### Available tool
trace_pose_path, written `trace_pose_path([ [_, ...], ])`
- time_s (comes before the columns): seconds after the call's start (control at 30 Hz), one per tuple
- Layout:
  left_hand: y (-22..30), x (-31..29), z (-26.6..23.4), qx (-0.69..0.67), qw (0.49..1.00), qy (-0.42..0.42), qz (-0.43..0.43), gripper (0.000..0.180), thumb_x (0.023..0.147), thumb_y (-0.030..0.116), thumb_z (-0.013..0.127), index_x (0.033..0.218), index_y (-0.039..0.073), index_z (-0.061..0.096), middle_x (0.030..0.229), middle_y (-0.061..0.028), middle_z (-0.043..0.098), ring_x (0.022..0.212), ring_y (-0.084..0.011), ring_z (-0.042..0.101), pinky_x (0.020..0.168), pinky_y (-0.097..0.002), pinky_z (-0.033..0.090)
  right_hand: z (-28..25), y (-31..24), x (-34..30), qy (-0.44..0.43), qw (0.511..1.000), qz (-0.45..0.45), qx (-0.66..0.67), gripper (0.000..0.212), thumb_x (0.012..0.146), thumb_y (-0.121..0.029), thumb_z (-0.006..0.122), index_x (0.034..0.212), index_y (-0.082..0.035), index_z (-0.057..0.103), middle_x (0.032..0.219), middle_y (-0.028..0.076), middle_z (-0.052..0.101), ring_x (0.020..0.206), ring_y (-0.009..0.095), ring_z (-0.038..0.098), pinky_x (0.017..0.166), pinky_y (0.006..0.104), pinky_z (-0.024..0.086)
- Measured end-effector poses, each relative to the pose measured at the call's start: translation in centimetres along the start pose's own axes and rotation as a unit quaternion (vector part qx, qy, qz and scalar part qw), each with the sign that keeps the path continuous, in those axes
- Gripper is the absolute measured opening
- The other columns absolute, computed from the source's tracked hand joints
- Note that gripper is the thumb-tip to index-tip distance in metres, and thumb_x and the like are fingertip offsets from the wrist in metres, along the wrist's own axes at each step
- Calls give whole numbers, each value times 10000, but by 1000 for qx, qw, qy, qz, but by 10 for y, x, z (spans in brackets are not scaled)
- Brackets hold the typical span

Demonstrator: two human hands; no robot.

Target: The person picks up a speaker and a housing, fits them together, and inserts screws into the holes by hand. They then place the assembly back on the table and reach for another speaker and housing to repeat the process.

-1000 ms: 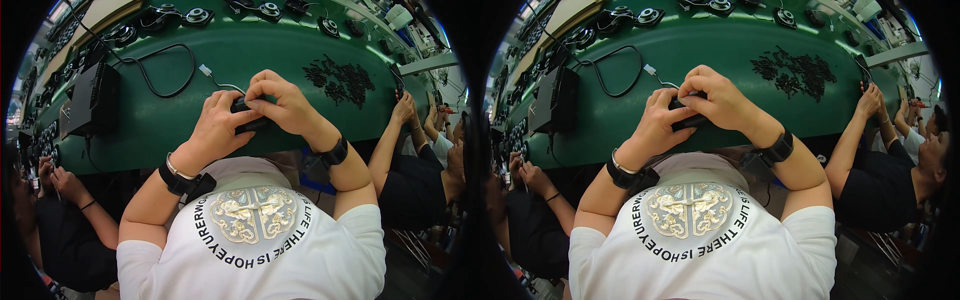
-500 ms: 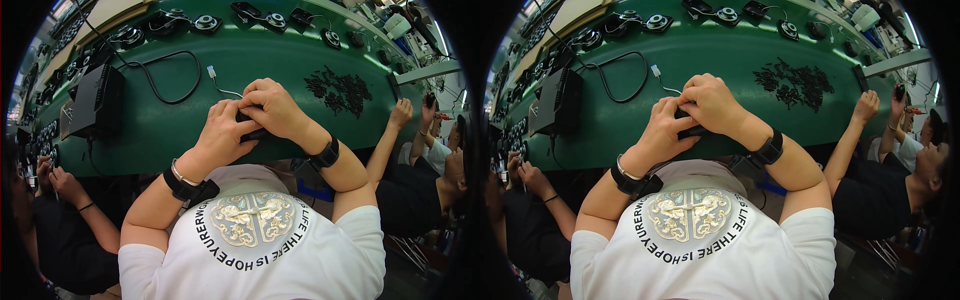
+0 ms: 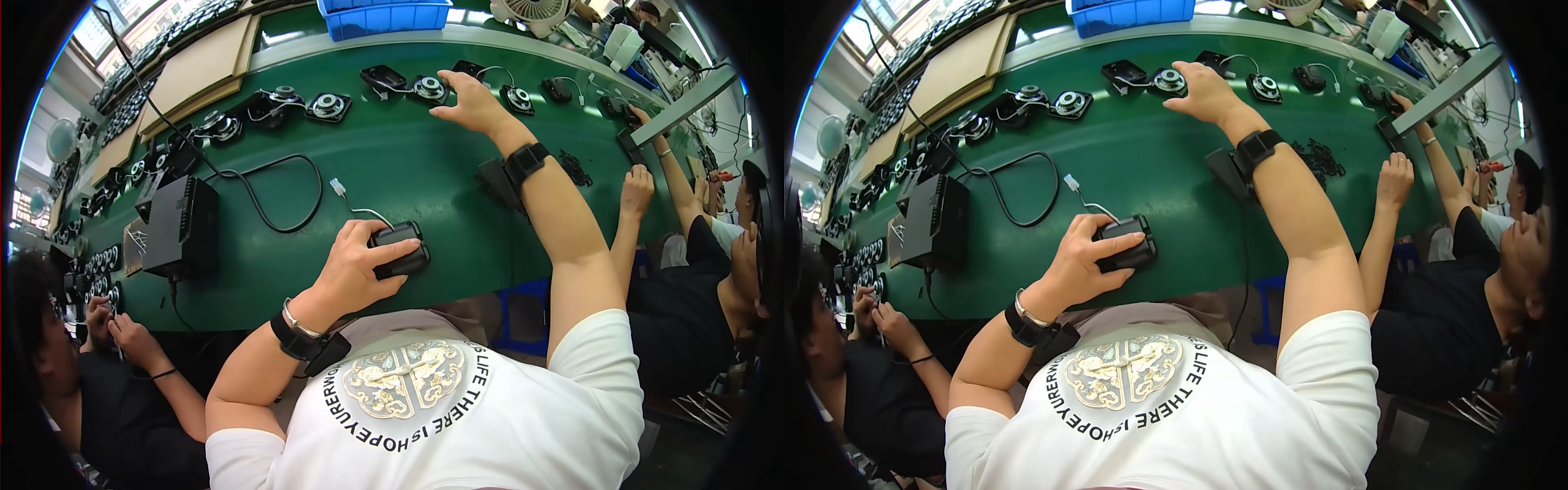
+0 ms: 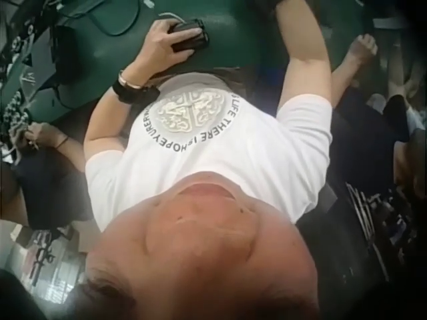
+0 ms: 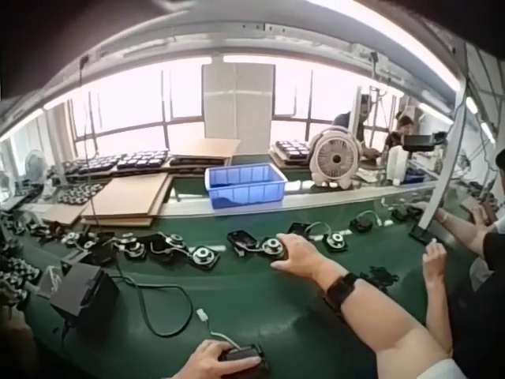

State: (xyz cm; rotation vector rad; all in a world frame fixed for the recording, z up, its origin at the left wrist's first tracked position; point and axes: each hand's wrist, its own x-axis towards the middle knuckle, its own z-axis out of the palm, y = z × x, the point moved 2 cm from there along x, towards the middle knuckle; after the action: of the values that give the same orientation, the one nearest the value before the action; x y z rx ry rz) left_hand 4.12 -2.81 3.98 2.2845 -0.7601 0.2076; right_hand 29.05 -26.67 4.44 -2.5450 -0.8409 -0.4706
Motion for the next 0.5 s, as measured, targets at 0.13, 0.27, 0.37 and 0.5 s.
trace_pose_path([
  [0.13, -12, 9, -29, -61, 997, 17, -50, 565, 626, 125, 798, 1171, 235, 704, 1144, -167, 566, 1041, -337, 529, 922, -422, 463, 34, 17, 34, -110, 991, 72, -26, 772, 709, -394, 768, 1322, -13, 493, 1282, 208, 558, 1186, 370, 522, 1050, 417, 413],
  [0.27, -37, 43, -63, -63, 993, 76, -57, 568, 637, 119, 800, 1185, 222, 699, 1158, -166, 568, 1055, -323, 531, 930, -404, 463, 43, 23, 52, -181, 970, 140, -83, 829, 681, -361, 751, 1358, 14, 451, 1285, 246, 536, 1217, 377, 495, 1053, 406, 400],
  [0.37, -64, 82, -80, -66, 989, 114, -63, 556, 653, 145, 800, 1195, 210, 695, 1159, -161, 577, 1069, -314, 542, 942, -399, 459, 37, 11, 64, -211, 962, 163, -63, 839, 663, -364, 743, 1348, 26, 455, 1273, 261, 532, 1212, 379, 496, 1047, 399, 403],
  [0.5, -112, 157, -87, -45, 985, 160, -51, 533, 686, 204, 787, 1211, 214, 689, 1148, -155, 594, 1065, -302, 562, 954, -386, 459, 26, -4, 54, -220, 957, 187, 10, 855, 648, -372, 743, 1338, 43, 454, 1269, 277, 523, 1199, 381, 501, 1028, 387, 414],
])
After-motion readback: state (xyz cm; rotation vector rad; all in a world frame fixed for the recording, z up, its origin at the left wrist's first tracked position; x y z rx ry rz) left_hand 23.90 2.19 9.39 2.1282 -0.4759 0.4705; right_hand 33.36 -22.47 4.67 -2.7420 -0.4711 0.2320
